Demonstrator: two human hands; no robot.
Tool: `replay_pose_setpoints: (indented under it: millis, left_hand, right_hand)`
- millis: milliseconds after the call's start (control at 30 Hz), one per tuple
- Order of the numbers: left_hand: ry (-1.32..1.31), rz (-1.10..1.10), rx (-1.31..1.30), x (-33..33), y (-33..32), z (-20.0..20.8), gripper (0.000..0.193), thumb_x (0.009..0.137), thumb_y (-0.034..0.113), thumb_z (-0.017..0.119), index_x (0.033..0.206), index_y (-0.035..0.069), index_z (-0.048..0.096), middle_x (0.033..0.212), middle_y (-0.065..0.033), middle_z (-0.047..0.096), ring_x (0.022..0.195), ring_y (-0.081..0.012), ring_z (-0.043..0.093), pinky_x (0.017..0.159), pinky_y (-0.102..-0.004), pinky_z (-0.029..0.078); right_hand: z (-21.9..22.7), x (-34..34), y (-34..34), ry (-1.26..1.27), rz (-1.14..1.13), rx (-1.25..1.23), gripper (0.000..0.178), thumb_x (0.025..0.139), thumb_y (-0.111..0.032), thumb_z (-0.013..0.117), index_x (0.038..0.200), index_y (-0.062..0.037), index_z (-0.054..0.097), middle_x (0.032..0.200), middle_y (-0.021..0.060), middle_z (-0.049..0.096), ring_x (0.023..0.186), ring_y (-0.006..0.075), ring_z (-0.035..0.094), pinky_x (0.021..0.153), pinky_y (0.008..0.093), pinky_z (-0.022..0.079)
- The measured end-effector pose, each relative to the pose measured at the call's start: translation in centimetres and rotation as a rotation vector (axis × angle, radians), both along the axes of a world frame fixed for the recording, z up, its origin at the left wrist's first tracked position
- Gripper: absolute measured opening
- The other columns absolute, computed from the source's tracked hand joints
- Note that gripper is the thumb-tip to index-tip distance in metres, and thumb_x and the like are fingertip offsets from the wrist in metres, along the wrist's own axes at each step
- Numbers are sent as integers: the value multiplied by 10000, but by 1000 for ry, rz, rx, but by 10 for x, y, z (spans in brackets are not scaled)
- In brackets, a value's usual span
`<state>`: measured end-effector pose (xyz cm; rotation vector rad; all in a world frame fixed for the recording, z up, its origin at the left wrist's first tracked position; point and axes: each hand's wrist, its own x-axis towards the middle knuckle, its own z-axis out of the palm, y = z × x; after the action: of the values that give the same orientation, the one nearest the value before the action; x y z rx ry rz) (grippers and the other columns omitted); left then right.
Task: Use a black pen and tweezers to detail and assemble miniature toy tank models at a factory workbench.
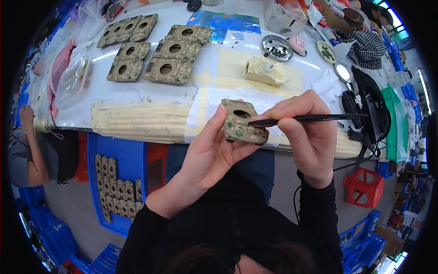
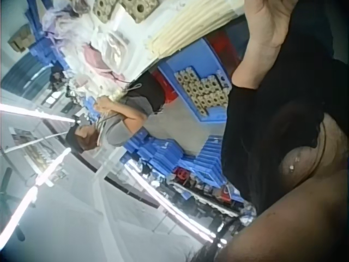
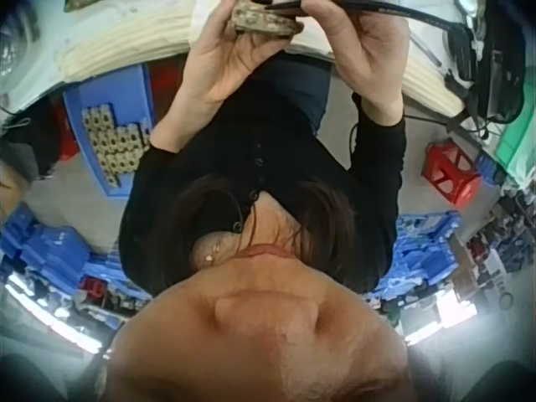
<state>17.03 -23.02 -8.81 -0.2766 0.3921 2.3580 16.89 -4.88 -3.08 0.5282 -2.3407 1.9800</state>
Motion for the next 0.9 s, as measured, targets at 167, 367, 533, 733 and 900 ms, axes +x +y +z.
replay_pose_setpoints:
  millis: [167,367,533,733,900]
  left_hand:
    - [16,-22,-63,-2,1,9,466,992,407,342,1261,37,435,1142,-103,586,1014,-182,621,837,-319,558]
    - [4,-1,-51,0,0,7,472,990,412,349,1266,37,429,1141,-107,586,1013,-183,622,835,-320,558]
    - [0,2,-35,1,-1,4,474,989,414,349,1265,38,430,1146,-108,584,1012,-182,622,831,-318,560]
    - [8,-1,-17,1,-2,5,472,990,414,347,1266,40,431,1149,-108,583,1017,-182,619,833,-317,559]
    - [7,1,-19,1,-1,3,472,990,412,346,1268,40,428,1156,-108,579,1026,-180,615,840,-318,556]
  right_hand:
    - [-1,-1,-3,17,-31,-51,94,876,-60,606,900,30,608,815,65,577,715,120,591,632,232,479]
    - [-2,0,-5,17,-41,-37,89,866,-54,615,899,28,618,821,69,585,730,130,588,640,239,479]
    - [-1,0,-6,7,-33,-26,86,858,-42,618,905,30,617,824,73,594,738,132,592,650,242,482]
    - [0,0,-6,30,-32,0,86,850,-31,625,908,31,615,831,76,604,747,135,595,661,243,481]
    - [-1,0,-6,48,-34,24,87,846,-31,631,907,29,614,832,76,610,748,138,594,670,246,479]
